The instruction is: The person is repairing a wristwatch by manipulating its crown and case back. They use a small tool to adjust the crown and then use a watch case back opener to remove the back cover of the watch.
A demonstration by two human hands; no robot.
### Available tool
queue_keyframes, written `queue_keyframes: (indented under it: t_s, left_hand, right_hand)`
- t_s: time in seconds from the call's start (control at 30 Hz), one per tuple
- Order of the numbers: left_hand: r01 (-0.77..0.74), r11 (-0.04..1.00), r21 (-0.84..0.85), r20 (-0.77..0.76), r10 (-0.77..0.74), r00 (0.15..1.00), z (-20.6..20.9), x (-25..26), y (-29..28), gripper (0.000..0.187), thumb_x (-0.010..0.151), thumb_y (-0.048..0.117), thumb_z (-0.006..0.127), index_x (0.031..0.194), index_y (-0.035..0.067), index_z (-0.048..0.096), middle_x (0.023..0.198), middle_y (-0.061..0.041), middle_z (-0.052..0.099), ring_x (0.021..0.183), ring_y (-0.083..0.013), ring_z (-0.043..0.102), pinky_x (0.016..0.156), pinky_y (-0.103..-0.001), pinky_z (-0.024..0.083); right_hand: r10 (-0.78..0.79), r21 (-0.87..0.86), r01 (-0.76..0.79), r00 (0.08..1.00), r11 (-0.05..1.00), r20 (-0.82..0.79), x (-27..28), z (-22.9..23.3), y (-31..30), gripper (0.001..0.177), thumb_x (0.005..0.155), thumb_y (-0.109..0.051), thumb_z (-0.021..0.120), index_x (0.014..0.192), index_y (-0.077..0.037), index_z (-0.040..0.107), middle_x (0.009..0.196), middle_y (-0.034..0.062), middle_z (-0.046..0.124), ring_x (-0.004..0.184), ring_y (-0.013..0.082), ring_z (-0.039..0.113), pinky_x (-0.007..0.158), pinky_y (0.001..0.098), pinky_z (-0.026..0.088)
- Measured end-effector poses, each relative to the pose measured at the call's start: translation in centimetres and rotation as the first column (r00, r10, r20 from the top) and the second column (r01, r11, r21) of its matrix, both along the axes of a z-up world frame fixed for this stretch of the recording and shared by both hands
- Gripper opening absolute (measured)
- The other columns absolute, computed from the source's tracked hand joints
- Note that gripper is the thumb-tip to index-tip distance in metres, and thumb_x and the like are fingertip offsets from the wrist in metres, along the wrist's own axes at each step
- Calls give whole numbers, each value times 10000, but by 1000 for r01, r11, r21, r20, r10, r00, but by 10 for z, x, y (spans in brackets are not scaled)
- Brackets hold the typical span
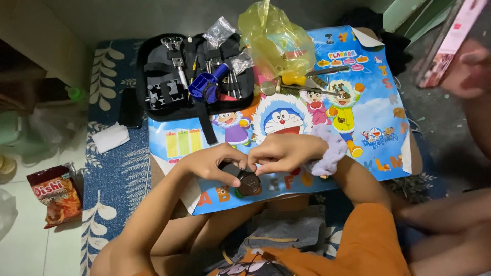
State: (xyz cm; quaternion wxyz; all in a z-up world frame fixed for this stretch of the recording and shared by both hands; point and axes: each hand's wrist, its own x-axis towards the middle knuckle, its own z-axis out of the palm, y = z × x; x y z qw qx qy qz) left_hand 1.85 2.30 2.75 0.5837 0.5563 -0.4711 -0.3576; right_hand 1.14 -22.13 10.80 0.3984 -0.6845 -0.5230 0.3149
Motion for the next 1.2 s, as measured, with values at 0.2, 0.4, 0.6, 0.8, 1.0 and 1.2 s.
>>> queue_keyframes:
  t_s: [0.2, 0.4, 0.6, 0.8, 1.0, 1.2]
  left_hand:
    - [70, 997, -19, -90, -71, 993, -9, 3, 2, 293, 867, 276, 836, 819, 26, 690, 585, -49, 659, 529, -67, 554, 481, -200, 431]
    - [171, 983, -69, -219, -182, 959, -11, 1, 6, 285, 897, 238, 808, 822, -3, 676, 577, -69, 673, 491, -70, 573, 477, -181, 445]
    - [190, 974, -123, -222, -214, 951, -17, 8, 8, 302, 878, 227, 820, 807, -23, 666, 546, -81, 652, 452, -84, 568, 445, -180, 434]
    - [136, 984, -111, -168, -154, 974, -19, 7, 6, 281, 900, 237, 802, 811, 4, 671, 527, -19, 600, 451, -43, 507, 447, -170, 396]
    - [54, 993, -101, -163, -70, 984, -32, 9, 4, 252, 896, 205, 800, 810, 7, 670, 516, -22, 599, 433, -43, 499, 451, -174, 395]
    - [14, 998, -68, -152, -24, 988, -34, 10, 6, 251, 892, 216, 807, 805, 19, 678, 510, -24, 602, 429, -58, 497, 471, -183, 386]
  right_hand:
    - [17, 97, -12, 998, 995, -58, -4, -9, 3, 28, 977, -84, 635, 955, -90, 651, 460, -57, 494, 416, 92, 467, 464, 210, 385]
    - [22, 253, 3, 995, 968, -96, -13, -10, 5, 157, 917, 59, 593, 862, -68, 666, 425, -69, 432, 374, 98, 393, 444, 203, 353]
    - [-167, 341, 181, 984, 922, -70, -7, -13, -3, 165, 873, 57, 633, 982, -62, 673, 478, -58, 426, 418, 100, 394, 467, 224, 373]
    - [-203, 271, 181, 978, 945, 54, -15, -5, 9, 85, 928, -68, 700, 846, -91, 702, 421, -62, 404, 379, 99, 401, 458, 217, 350]
    - [-218, 234, 179, 964, 956, 153, -15, -7, 6, 139, 979, -91, 637, 854, -101, 697, 413, -19, 392, 374, 163, 412, 451, 254, 364]
    - [-150, 165, 147, 989, 975, 0, -4, -12, 1, 96, 975, -69, 636, 942, -90, 724, 423, -40, 457, 396, 101, 402, 463, 233, 359]
